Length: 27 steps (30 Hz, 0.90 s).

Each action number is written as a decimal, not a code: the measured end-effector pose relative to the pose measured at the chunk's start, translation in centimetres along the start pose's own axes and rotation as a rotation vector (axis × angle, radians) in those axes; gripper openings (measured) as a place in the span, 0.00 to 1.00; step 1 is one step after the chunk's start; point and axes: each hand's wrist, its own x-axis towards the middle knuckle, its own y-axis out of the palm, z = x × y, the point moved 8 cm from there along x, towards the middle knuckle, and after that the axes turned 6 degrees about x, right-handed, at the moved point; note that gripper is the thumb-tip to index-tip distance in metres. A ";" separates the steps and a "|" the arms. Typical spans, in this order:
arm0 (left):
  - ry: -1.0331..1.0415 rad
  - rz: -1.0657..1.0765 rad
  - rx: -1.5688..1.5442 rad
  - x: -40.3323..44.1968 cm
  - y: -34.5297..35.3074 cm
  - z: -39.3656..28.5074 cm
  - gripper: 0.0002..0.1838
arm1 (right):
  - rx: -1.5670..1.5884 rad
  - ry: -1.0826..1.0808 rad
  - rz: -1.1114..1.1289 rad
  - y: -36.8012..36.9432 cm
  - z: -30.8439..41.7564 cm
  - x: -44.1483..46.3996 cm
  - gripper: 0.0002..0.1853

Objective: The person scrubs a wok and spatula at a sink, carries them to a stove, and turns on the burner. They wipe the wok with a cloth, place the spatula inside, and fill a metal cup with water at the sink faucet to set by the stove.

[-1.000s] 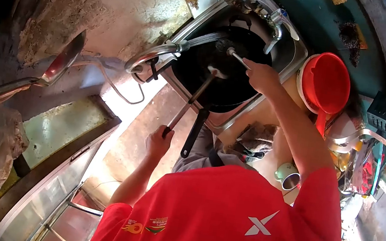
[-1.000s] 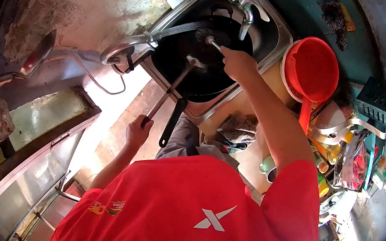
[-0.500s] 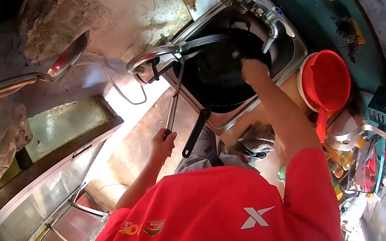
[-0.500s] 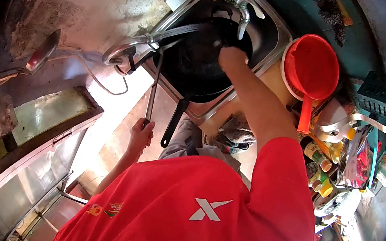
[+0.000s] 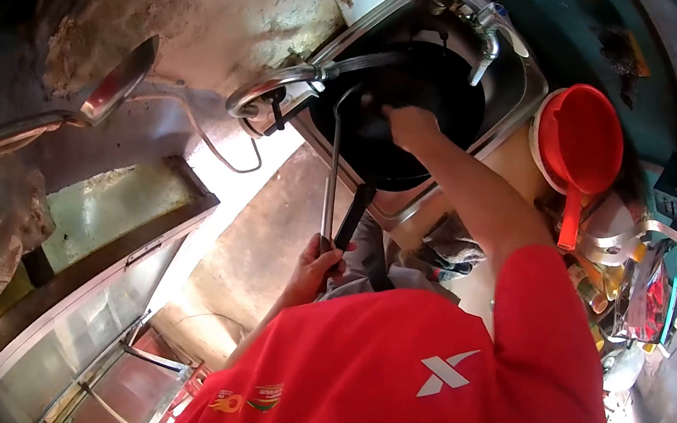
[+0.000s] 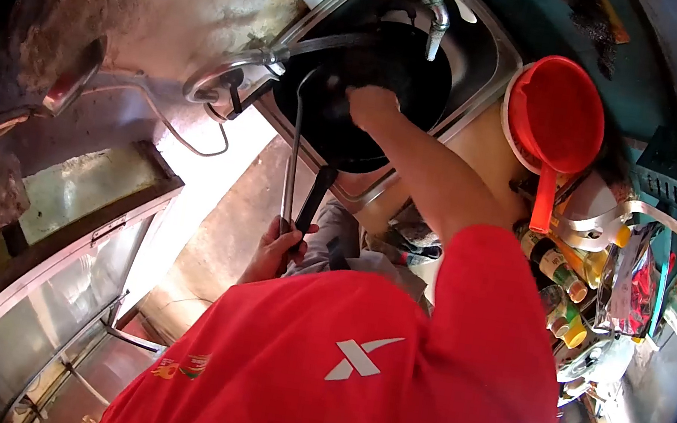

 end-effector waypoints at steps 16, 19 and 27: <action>-0.045 0.303 -0.190 3.7 1.0 -0.5 0.06 | 0.430 0.213 0.643 -3.1 -0.2 -9.8 0.21; -0.105 0.477 -0.273 4.2 2.4 0.1 0.07 | 0.525 0.301 0.527 -3.6 -0.3 -12.3 0.21; -0.105 0.500 -0.264 2.0 7.1 -4.4 0.05 | 0.906 0.388 0.197 -9.4 -0.2 -23.2 0.28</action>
